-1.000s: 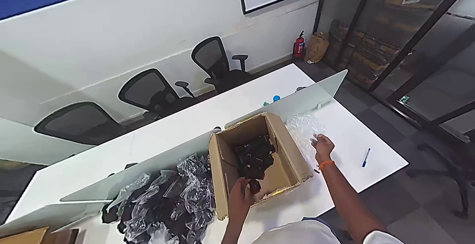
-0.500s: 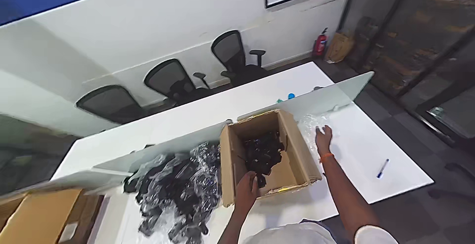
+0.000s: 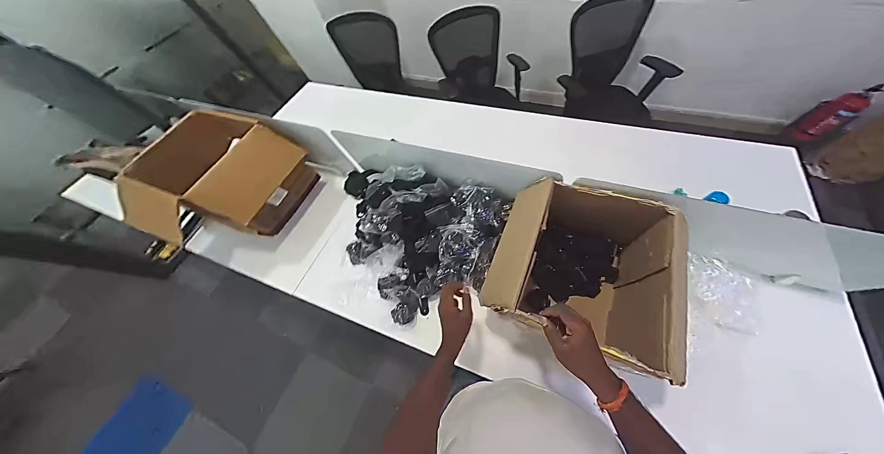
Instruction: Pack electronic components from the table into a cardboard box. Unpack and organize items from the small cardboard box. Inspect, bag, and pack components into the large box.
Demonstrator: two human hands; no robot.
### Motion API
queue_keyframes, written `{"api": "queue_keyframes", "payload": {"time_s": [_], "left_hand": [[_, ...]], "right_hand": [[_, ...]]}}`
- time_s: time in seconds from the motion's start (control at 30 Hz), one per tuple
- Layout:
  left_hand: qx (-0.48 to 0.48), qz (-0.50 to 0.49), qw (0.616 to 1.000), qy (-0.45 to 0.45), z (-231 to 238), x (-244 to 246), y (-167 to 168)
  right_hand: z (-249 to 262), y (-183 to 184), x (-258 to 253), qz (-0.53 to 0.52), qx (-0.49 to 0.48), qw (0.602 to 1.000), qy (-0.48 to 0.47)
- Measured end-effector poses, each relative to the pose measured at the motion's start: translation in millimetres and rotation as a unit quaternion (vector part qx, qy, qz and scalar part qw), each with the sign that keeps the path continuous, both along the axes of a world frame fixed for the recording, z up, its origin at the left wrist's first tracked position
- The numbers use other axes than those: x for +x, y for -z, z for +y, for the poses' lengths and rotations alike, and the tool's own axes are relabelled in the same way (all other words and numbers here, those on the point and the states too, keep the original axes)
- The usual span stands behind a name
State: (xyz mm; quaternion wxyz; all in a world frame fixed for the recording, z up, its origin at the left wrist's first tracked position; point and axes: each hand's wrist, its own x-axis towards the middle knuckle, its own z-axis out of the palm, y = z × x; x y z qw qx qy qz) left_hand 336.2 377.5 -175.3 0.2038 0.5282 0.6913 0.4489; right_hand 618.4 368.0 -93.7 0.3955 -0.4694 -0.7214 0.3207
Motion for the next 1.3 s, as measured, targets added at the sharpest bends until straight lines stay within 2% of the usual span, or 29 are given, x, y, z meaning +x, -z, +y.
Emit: {"api": "queue_keyframes", "payload": {"time_s": [0.07, 0.17, 0.27, 0.37, 0.47, 0.57, 0.7, 0.8, 1.0, 1.1, 1.2, 1.3], "left_hand": [[-0.102, -0.042, 0.988, -0.107, -16, -43, 35], [-0.215, -0.085, 0.945, -0.229, -49, -90, 77], [-0.169, -0.004, 0.944, -0.283, -66, -120, 107], [-0.171, 0.053, 0.947, -0.266, -52, -141, 110], [-0.244, 0.068, 0.949, -0.188, -25, -158, 105], [-0.322, 0.091, 0.934, -0.124, -3, -166, 101], [-0.370, 0.124, 0.914, -0.115, 14, -167, 97], [-0.353, 0.127, 0.919, -0.120, 15, -172, 99], [-0.233, -0.006, 0.953, -0.192, 9, -192, 96], [-0.134, -0.125, 0.956, -0.228, 9, -199, 91], [-0.027, -0.311, 0.920, -0.238, 16, -193, 66], [0.034, -0.447, 0.881, -0.155, 19, -173, 27]], "right_hand": [[7, 5, -21, -0.065, 0.033, 0.997, -0.039], [22, 5, -34, -0.114, 0.048, 0.991, -0.050], [38, 4, -35, -0.144, 0.040, 0.988, -0.035], [47, 7, -32, -0.162, 0.026, 0.986, -0.023], [48, 12, -33, -0.173, 0.020, 0.985, -0.016], [47, 13, -35, -0.184, 0.035, 0.982, -0.011], [46, 15, -35, -0.202, 0.032, 0.979, -0.013], [46, 17, -33, -0.198, 0.034, 0.979, -0.016], [48, 17, -33, -0.193, 0.050, 0.980, -0.025], [48, 18, -32, -0.190, 0.064, 0.979, -0.026], [49, 18, -33, -0.186, 0.063, 0.980, -0.020], [48, 19, -31, -0.160, 0.037, 0.986, -0.015]]}}
